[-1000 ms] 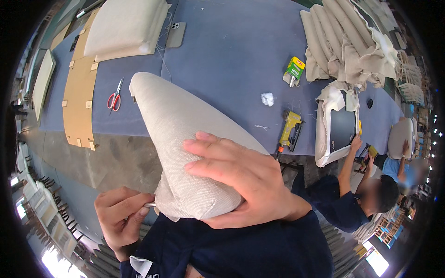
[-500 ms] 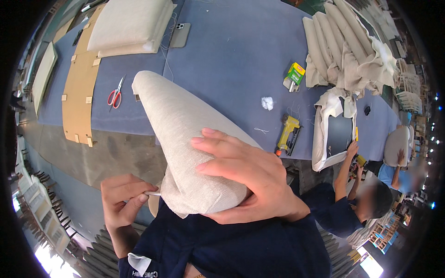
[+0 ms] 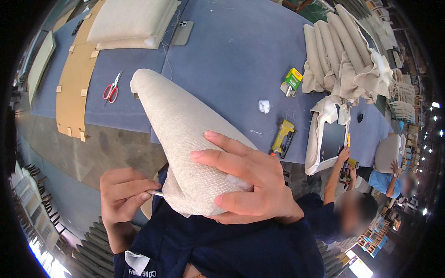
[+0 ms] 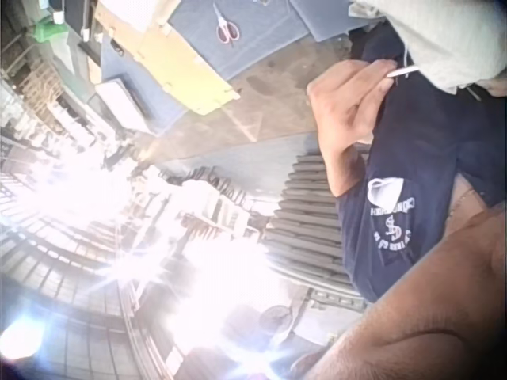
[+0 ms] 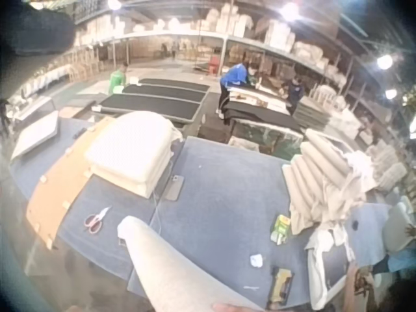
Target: The person stuffs a cushion cover with loose filling material using a long metal tool. They repeatedly insert the tool into the cover, push in the filling, and adjust the cushion shape.
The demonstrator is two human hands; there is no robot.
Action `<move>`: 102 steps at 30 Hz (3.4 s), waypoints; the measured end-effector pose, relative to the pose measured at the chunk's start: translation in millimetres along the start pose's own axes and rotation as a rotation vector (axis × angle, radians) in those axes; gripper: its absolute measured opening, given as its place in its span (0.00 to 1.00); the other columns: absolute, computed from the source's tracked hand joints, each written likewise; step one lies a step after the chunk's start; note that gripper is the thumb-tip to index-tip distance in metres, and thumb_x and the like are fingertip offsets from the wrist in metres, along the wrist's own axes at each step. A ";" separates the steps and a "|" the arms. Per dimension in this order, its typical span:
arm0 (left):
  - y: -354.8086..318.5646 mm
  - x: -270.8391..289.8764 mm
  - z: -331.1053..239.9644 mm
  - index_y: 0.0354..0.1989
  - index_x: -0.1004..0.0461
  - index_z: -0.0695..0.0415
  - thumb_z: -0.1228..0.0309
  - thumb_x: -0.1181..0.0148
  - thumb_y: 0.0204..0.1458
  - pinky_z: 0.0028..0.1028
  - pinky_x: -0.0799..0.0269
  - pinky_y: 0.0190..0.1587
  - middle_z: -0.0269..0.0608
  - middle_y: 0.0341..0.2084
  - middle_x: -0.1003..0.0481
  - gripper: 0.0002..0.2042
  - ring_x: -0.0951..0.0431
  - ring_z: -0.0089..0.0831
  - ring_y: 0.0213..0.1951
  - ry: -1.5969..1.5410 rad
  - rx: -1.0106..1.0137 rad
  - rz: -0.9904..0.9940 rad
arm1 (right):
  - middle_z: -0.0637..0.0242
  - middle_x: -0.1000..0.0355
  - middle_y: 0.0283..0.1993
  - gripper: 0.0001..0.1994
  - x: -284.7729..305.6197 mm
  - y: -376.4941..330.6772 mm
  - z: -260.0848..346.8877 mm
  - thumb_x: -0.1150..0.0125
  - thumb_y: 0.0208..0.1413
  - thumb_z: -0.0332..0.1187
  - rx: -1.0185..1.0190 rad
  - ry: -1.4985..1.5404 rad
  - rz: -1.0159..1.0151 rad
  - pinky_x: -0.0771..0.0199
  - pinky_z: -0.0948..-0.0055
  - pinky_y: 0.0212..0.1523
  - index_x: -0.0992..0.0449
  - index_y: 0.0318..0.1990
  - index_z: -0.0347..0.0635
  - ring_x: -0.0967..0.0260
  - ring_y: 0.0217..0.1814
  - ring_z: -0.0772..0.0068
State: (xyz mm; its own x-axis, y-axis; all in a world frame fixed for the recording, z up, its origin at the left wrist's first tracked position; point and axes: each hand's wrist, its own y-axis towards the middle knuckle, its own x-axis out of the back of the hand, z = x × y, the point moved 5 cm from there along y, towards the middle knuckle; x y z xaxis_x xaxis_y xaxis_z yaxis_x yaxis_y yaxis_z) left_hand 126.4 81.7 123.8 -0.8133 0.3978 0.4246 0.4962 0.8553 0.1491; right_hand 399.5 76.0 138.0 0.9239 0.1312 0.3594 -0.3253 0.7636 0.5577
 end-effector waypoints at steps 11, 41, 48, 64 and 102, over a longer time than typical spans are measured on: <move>-13.4 17.7 19.2 0.37 0.11 0.63 0.70 0.30 0.52 0.30 0.30 0.26 0.46 0.26 0.16 0.10 0.18 0.36 0.24 0.054 0.098 0.087 | 0.43 0.19 0.60 0.18 5.1 5.6 0.4 0.20 0.55 0.41 0.084 -0.077 0.004 0.11 0.48 0.53 0.24 0.49 0.60 0.18 0.59 0.30; 139.8 -51.9 -3.0 0.39 0.15 0.64 0.76 0.28 0.60 0.22 0.42 0.29 0.27 0.22 0.27 0.04 0.35 0.15 0.27 -0.111 0.096 -0.202 | 0.57 0.15 0.55 0.17 31.1 -20.2 -121.6 0.35 0.70 0.34 -0.664 -0.074 0.204 0.15 0.61 0.58 0.19 0.62 0.40 0.16 0.59 0.60; 134.0 -60.3 12.9 0.37 0.15 0.64 0.74 0.28 0.60 0.24 0.40 0.29 0.29 0.20 0.28 0.06 0.34 0.16 0.25 -0.004 0.168 -0.135 | 0.55 0.15 0.53 0.18 18.4 -80.2 -280.1 0.32 0.65 0.38 -0.841 -0.430 0.631 0.19 0.52 0.60 0.16 0.59 0.43 0.18 0.59 0.49; 114.8 -18.6 60.2 0.38 0.15 0.63 0.71 0.29 0.60 0.25 0.37 0.30 0.31 0.19 0.28 0.07 0.34 0.18 0.24 0.189 0.363 -0.332 | 0.64 0.17 0.41 0.12 -159.1 -65.7 -412.8 0.26 0.61 0.36 -0.590 -0.519 0.901 0.21 0.55 0.49 0.14 0.52 0.56 0.18 0.50 0.57; 217.0 -49.2 -13.8 0.40 0.15 0.62 0.71 0.27 0.60 0.22 0.29 0.33 0.32 0.27 0.18 0.07 0.25 0.18 0.28 -0.265 -0.200 -0.352 | 0.44 0.19 0.53 0.26 27.8 -19.0 25.3 0.11 0.43 0.45 0.080 -0.114 -0.089 0.18 0.44 0.54 0.14 0.44 0.37 0.17 0.55 0.36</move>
State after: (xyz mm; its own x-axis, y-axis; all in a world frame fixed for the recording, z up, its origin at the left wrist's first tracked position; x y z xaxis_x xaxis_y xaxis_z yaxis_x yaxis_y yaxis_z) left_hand 278.3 243.1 147.6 -0.9789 0.1883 0.0794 0.2042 0.8829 0.4229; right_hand 426.3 49.1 156.4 0.9227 -0.0110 0.3854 -0.2620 0.7154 0.6478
